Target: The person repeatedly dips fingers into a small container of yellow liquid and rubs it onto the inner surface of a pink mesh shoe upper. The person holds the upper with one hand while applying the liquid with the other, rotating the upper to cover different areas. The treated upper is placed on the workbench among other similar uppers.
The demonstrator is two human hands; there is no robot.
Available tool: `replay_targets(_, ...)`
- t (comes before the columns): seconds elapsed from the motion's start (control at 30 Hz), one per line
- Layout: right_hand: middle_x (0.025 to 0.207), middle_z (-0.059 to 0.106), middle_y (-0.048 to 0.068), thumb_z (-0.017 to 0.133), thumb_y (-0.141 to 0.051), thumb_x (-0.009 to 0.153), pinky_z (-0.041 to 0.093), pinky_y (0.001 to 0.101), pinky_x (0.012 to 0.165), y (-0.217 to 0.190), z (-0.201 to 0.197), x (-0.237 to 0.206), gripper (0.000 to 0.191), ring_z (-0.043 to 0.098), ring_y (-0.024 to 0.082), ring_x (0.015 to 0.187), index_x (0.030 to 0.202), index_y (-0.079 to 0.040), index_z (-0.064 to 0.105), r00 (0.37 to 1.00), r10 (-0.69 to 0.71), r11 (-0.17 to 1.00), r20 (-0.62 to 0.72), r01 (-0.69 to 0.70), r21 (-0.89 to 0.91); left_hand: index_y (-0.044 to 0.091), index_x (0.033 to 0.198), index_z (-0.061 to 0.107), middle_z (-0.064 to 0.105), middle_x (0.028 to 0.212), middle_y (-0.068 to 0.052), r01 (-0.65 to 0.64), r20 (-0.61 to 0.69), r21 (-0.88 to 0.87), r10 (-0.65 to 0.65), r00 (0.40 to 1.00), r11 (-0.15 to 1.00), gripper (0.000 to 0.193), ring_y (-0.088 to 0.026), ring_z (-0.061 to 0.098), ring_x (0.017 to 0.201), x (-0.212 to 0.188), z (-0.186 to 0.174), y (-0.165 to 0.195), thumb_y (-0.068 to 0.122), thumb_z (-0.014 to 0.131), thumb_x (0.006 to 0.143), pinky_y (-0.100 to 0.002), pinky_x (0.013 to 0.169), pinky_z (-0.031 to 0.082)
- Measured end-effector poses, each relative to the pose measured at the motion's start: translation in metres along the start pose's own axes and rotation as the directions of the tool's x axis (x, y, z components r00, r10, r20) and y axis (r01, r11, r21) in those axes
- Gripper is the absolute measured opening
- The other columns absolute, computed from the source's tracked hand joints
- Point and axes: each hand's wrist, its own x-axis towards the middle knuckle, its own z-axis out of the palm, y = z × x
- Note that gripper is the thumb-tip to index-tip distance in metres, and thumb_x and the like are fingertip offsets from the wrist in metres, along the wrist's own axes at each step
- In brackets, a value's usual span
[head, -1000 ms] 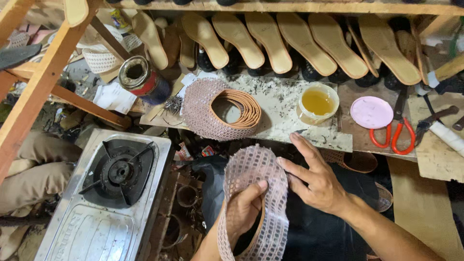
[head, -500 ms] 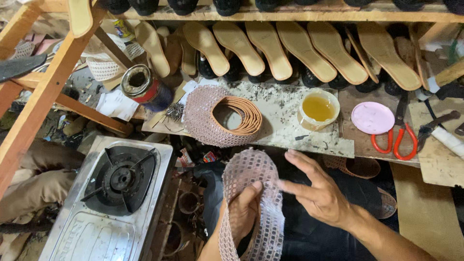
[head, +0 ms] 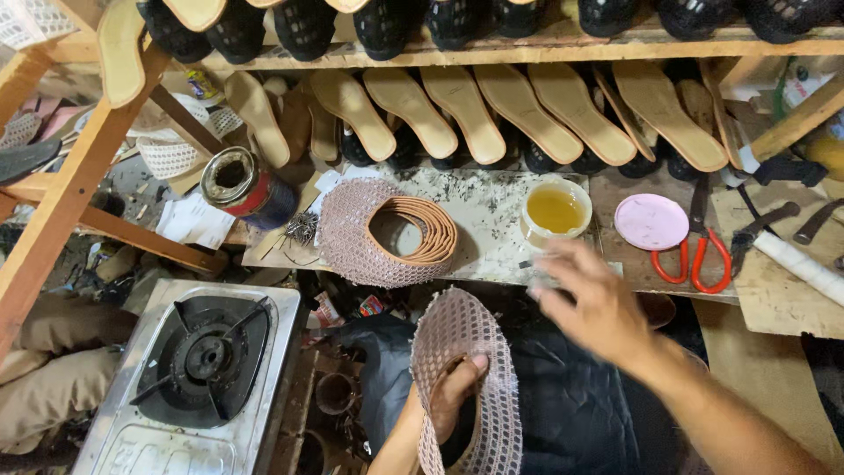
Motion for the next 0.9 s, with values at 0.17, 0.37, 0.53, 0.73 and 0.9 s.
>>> replay_targets(0.17, 0.147, 0.051, 0.026, 0.082, -0.028, 0.073, 0.043, 0.052, 0.103, 0.042, -0.011, 0.032, 0.045, 0.049, 0.045, 0.131, 0.108, -0.001, 0.074, 1.0, 0.004, 0.93, 0.001, -0.004, -0.369, 0.001, 0.113, 0.067, 0.069, 0.096, -0.006, 0.158, 0.03, -0.236, -0.155, 0.987, 0.959, 0.03, -0.018, 0.063, 0.088, 0.002, 0.004, -0.008, 0.02, 0.066, 0.09, -0.033, 0.078, 0.053)
replay_targets(0.37, 0.151, 0.051, 0.016, 0.079, -0.021, 0.079, 0.039, 0.0512, 0.12, 0.008, -0.005, 0.011, 0.025, 0.046, 0.039, 0.146, 0.1, -0.008, 0.074, 0.999, -0.034, 0.997, -0.003, 0.033, -0.065, 0.0, 0.119, 0.063, 0.069, 0.106, -0.009, 0.071, 0.138, -0.397, -0.017, 0.99, 0.915, 0.028, -0.019, 0.066, 0.097, 0.009, 0.004, -0.005, 0.016, 0.061, 0.095, -0.036, 0.088, 0.056)
replay_targets(0.53, 0.151, 0.043, 0.023, 0.075, -0.009, 0.072, 0.035, 0.0526, 0.117, -0.029, 0.017, -0.034, 0.049, 0.042, 0.044, 0.142, 0.121, -0.01, 0.071, 0.947, -0.317, 0.948, 0.053, 0.316, 0.027, 0.004, 0.121, 0.063, 0.071, 0.109, -0.007, 0.111, 0.142, -0.423, -0.055, 0.988, 0.899, 0.028, -0.018, 0.067, 0.101, 0.009, 0.005, -0.005, 0.013, 0.059, 0.095, -0.035, 0.088, 0.057)
replay_targets(0.73, 0.154, 0.041, 0.024, 0.072, 0.002, 0.076, 0.039, 0.0501, 0.116, -0.025, 0.02, -0.036, 0.052, 0.042, 0.045, 0.144, 0.126, -0.009, 0.068, 0.962, -0.27, 0.96, 0.031, 0.267, 0.082, 0.002, 0.121, 0.064, 0.071, 0.11, -0.007, 0.139, 0.271, -0.433, -0.019, 0.962, 0.891, 0.028, -0.017, 0.067, 0.101, 0.006, 0.007, -0.005, 0.011, 0.059, 0.095, -0.034, 0.088, 0.056)
replay_targets(0.9, 0.152, 0.043, 0.024, 0.069, 0.005, 0.075, 0.042, 0.0491, 0.113, -0.03, 0.017, -0.038, 0.049, 0.046, 0.043, 0.141, 0.122, -0.008, 0.071, 0.969, -0.242, 0.964, 0.049, 0.234, 0.127, 0.001, 0.122, 0.063, 0.071, 0.111, -0.008, 0.073, 0.218, -0.463, 0.034, 0.975, 0.883, 0.028, -0.018, 0.068, 0.103, 0.004, 0.004, -0.003, 0.009, 0.061, 0.095, -0.034, 0.091, 0.056)
